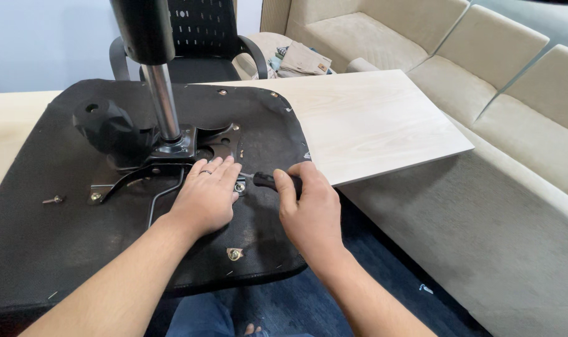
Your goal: The person uses a screwdriver to remove multiple screws from the underside of an office chair seat, detaching the metal mounting plate from the seat cushion. The screws are placed on the seat as they are removed.
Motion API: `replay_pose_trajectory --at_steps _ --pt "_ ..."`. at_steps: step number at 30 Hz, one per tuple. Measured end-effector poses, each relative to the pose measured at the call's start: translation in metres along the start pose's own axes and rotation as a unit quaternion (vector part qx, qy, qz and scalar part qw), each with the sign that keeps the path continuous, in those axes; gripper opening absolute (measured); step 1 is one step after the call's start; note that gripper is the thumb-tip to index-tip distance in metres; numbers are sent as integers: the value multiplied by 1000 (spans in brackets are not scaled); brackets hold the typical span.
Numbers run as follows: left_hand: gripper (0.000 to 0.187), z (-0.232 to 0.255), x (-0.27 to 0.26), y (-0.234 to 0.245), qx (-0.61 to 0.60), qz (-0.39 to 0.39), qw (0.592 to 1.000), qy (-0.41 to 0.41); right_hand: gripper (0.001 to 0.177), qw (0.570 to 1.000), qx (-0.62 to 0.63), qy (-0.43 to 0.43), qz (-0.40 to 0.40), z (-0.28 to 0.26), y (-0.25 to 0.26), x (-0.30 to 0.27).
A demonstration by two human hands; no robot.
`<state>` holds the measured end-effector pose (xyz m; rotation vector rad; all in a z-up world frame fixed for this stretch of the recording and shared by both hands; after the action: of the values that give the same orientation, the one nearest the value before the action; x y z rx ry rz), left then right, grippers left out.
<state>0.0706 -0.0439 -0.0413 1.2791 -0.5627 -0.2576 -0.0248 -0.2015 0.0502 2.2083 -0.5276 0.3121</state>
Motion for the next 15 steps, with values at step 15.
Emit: replay_pose_trajectory --at_steps 15 --pt "67 6 5 14 -51 -21 998 18 25 998 55 -24 10 6 7 13"
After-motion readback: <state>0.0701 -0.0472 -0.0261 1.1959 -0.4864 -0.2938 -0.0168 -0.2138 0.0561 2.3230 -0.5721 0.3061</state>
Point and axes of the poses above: each hand's wrist, its own x-axis towards the middle knuckle, its own y-axis out of the back of the hand, z = x × y, the point moved 6 cm from there along x, towards the middle knuckle, and after that the axes turned 6 degrees about y, right-handed, at the moved point
